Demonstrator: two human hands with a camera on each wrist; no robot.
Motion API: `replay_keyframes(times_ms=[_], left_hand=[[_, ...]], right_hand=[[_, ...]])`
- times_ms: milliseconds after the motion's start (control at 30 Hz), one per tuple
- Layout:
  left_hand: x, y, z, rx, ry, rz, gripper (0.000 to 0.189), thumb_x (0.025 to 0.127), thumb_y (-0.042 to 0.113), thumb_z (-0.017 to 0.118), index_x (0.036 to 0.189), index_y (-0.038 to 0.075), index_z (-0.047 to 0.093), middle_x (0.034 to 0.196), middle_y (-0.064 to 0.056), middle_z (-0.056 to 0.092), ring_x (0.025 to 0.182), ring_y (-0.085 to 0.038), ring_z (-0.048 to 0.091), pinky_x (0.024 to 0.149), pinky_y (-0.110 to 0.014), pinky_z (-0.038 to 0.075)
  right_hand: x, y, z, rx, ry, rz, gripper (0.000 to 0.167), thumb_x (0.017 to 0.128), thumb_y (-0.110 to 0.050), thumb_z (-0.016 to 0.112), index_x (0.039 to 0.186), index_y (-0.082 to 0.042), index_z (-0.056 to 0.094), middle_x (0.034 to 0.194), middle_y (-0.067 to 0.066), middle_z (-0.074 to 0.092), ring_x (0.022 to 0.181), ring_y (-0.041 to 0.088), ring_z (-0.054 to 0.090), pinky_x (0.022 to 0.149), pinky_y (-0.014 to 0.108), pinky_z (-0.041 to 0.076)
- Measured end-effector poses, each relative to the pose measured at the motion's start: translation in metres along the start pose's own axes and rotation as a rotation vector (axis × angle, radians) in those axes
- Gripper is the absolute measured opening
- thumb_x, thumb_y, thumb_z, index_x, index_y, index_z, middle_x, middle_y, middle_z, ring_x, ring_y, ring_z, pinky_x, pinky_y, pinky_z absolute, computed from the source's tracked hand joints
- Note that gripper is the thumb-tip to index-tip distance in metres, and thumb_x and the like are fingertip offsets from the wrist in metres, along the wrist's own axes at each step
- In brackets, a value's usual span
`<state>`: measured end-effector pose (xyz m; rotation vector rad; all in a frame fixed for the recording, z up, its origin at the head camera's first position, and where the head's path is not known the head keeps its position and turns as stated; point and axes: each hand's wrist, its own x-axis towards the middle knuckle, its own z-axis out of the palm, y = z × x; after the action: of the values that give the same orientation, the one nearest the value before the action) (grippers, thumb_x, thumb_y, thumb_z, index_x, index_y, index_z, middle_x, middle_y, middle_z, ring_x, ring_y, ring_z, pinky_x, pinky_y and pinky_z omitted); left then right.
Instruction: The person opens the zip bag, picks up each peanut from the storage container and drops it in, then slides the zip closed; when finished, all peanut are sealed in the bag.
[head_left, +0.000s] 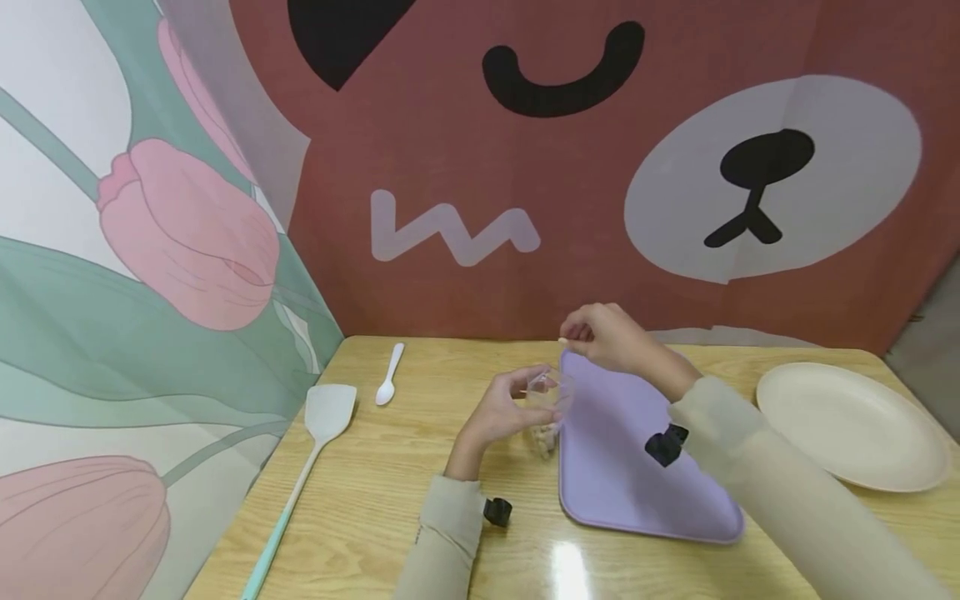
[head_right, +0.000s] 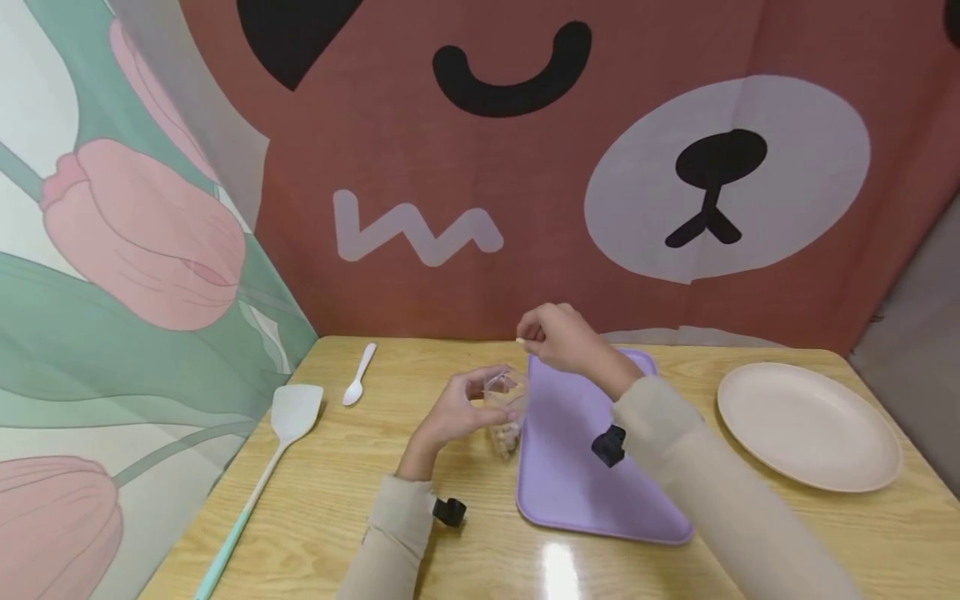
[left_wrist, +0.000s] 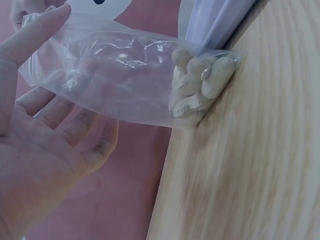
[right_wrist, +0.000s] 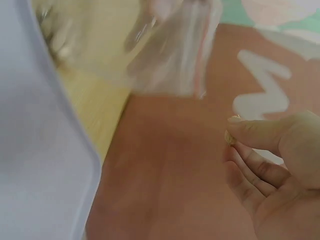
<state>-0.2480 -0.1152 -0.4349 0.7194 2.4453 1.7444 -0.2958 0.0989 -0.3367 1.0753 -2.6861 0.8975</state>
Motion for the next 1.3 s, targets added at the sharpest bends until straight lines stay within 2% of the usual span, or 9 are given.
replay_keyframes(times_ms=[233,333,500,600,733,933,1100,1200,1300], left_hand=[[0.0,-0.002,0.001,-0.021,-0.004,0.017,0.068,0.081,0.016,0.083,0.141,0.007,0.054,0.118,-0.013,0.069,0.113,-0.029,0.061,0.097,-0.043,0.046],[0.0,0.001,0.001,-0.026,-0.004,0.02,0.068,0.08,0.013,0.083,0.141,0.004,0.054,0.118,-0.017,0.069,0.112,-0.03,0.061,0.098,-0.049,0.046],[0.0,0.001,0.002,-0.017,-0.01,0.015,0.066,0.08,0.013,0.083,0.14,0.005,0.055,0.119,-0.016,0.068,0.113,-0.029,0.061,0.098,-0.049,0.045],[-0.004,0.014,0.001,-0.025,-0.018,0.013,0.065,0.082,0.009,0.081,0.14,0.002,0.054,0.122,-0.018,0.066,0.114,-0.037,0.059,0.098,-0.053,0.044],[-0.009,0.033,-0.001,-0.025,-0.029,0.017,0.064,0.082,0.006,0.08,0.14,-0.001,0.053,0.128,-0.016,0.064,0.114,-0.04,0.059,0.098,-0.054,0.044],[-0.011,0.038,-0.001,-0.032,-0.02,0.007,0.062,0.082,0.007,0.079,0.139,0.001,0.056,0.126,-0.011,0.065,0.112,-0.039,0.059,0.097,-0.054,0.045],[-0.012,0.038,-0.001,-0.008,-0.015,-0.006,0.063,0.083,0.01,0.079,0.141,0.003,0.054,0.129,-0.01,0.063,0.113,-0.03,0.059,0.099,-0.057,0.043],[-0.012,0.041,-0.002,0.018,-0.007,-0.003,0.063,0.084,0.011,0.078,0.141,-0.001,0.052,0.127,-0.013,0.064,0.114,-0.028,0.06,0.1,-0.055,0.042],[-0.012,0.045,-0.005,0.034,0.009,0.026,0.062,0.085,0.009,0.076,0.14,-0.006,0.05,0.124,-0.02,0.065,0.115,-0.035,0.059,0.099,-0.052,0.043]], right_hand=[[-0.012,-0.023,0.006,-0.028,-0.067,-0.104,0.014,0.083,0.005,0.076,0.095,-0.001,0.073,0.081,0.001,0.065,0.074,0.015,0.063,0.068,0.031,0.056],[-0.013,-0.025,0.011,-0.041,-0.089,-0.115,0.013,0.083,0.004,0.076,0.094,-0.002,0.073,0.082,0.0,0.066,0.074,0.014,0.063,0.068,0.031,0.056],[-0.015,-0.026,0.014,-0.023,-0.105,-0.113,0.014,0.083,0.004,0.076,0.095,-0.003,0.074,0.084,0.001,0.068,0.076,0.014,0.065,0.068,0.031,0.056],[-0.015,-0.028,0.014,-0.021,-0.104,-0.108,0.014,0.083,0.002,0.077,0.096,-0.003,0.074,0.085,0.001,0.068,0.077,0.014,0.065,0.069,0.031,0.056],[-0.016,-0.031,0.014,-0.029,-0.103,-0.097,0.014,0.083,-0.002,0.079,0.096,-0.004,0.075,0.087,0.001,0.068,0.078,0.014,0.065,0.07,0.032,0.056],[-0.019,-0.034,0.013,-0.021,-0.103,-0.085,0.015,0.083,-0.004,0.08,0.097,-0.003,0.075,0.09,0.004,0.07,0.079,0.015,0.065,0.071,0.033,0.056],[-0.027,-0.04,0.014,-0.002,-0.04,-0.072,0.006,0.084,-0.01,0.08,0.085,-0.009,0.074,0.076,-0.004,0.066,0.068,0.009,0.06,0.062,0.028,0.052],[-0.037,-0.045,0.02,-0.014,0.038,-0.054,0.018,0.083,-0.015,0.081,0.072,-0.014,0.067,0.066,-0.009,0.058,0.059,0.006,0.052,0.054,0.027,0.046],[-0.048,-0.05,0.032,-0.083,0.107,-0.03,0.024,0.081,-0.022,0.083,0.068,-0.014,0.064,0.065,-0.008,0.056,0.057,0.006,0.049,0.053,0.027,0.044]])
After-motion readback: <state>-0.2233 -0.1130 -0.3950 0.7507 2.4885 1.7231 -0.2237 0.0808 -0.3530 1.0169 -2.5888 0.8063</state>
